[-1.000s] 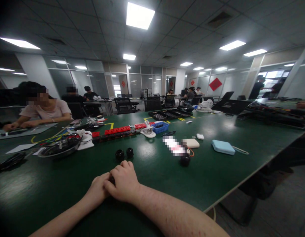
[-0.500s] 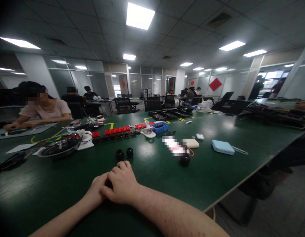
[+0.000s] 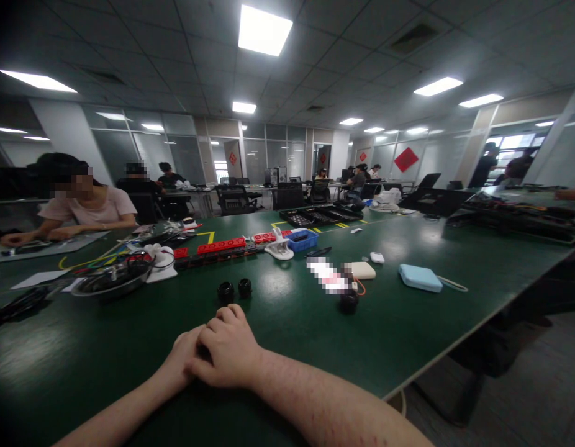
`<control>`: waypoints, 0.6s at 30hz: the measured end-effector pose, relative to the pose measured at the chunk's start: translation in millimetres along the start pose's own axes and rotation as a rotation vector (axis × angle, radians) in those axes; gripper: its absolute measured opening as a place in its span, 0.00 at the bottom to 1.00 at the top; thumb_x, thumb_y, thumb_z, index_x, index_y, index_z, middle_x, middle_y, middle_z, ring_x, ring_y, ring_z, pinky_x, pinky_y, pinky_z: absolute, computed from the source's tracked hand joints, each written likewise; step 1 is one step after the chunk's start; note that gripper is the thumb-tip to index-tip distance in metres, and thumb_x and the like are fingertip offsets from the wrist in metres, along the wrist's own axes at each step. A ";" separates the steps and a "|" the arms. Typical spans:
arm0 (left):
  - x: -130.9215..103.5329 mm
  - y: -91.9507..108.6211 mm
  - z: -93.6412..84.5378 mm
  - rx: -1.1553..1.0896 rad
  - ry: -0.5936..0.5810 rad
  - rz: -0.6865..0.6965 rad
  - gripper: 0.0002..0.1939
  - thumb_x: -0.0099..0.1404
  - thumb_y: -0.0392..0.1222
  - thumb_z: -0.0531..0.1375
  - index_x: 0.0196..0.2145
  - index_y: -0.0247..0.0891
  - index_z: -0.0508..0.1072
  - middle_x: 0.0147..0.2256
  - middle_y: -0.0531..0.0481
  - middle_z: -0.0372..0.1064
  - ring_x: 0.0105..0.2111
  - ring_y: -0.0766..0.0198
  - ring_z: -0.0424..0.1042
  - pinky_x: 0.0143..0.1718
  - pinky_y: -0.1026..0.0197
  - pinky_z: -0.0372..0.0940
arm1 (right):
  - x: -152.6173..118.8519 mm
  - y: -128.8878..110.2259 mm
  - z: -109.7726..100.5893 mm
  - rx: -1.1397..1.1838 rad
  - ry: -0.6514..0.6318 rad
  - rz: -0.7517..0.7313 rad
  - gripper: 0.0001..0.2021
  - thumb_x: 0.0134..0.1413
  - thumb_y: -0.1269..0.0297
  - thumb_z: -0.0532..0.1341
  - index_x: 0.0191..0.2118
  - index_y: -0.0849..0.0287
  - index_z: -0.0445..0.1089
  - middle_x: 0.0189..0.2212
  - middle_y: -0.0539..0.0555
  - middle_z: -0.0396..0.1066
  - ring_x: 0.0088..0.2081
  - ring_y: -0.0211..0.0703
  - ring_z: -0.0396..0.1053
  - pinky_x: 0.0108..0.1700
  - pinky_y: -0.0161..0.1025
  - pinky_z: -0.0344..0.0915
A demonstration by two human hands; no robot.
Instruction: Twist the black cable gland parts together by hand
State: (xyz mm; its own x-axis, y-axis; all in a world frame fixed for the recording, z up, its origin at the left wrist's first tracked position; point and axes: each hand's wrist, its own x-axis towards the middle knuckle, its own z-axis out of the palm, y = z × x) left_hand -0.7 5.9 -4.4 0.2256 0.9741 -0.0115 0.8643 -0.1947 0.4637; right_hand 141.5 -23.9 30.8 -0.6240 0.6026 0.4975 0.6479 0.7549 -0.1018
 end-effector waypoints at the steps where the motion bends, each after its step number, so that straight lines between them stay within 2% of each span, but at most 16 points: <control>1: 0.4 -0.1 0.4 0.001 -0.004 0.006 0.08 0.57 0.40 0.51 0.31 0.40 0.69 0.34 0.51 0.67 0.37 0.61 0.66 0.41 0.60 0.56 | -0.3 0.1 -0.2 0.000 0.000 -0.005 0.14 0.45 0.52 0.58 0.32 0.59 0.66 0.30 0.51 0.66 0.39 0.43 0.55 0.50 0.43 0.45; 10: -2.0 -0.8 -2.4 0.054 -0.015 0.006 0.08 0.56 0.39 0.51 0.32 0.40 0.69 0.34 0.52 0.67 0.36 0.63 0.66 0.40 0.61 0.56 | -4.5 -3.6 1.6 0.008 0.002 -0.065 0.13 0.47 0.52 0.56 0.29 0.58 0.66 0.29 0.50 0.67 0.40 0.43 0.56 0.53 0.44 0.40; 15: -0.2 1.7 -3.6 0.099 -0.036 -0.006 0.08 0.55 0.37 0.52 0.30 0.40 0.69 0.33 0.51 0.67 0.36 0.62 0.66 0.38 0.62 0.56 | -8.8 -5.5 0.1 0.009 0.001 -0.009 0.11 0.47 0.55 0.57 0.29 0.57 0.65 0.27 0.50 0.68 0.41 0.43 0.57 0.54 0.46 0.37; 18: -0.3 3.2 -4.1 0.120 -0.021 -0.012 0.06 0.53 0.36 0.52 0.29 0.39 0.69 0.32 0.51 0.67 0.35 0.62 0.65 0.36 0.63 0.56 | -10.8 -5.7 -1.5 0.027 0.005 0.019 0.10 0.47 0.56 0.57 0.28 0.57 0.65 0.26 0.50 0.68 0.39 0.43 0.57 0.52 0.46 0.40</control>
State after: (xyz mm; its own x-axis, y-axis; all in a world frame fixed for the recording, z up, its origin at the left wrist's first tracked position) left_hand 0.2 5.4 0.8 0.2236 0.9740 -0.0354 0.9141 -0.1970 0.3544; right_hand 145.2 -35.1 27.3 -0.6094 0.6157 0.4996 0.6474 0.7501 -0.1348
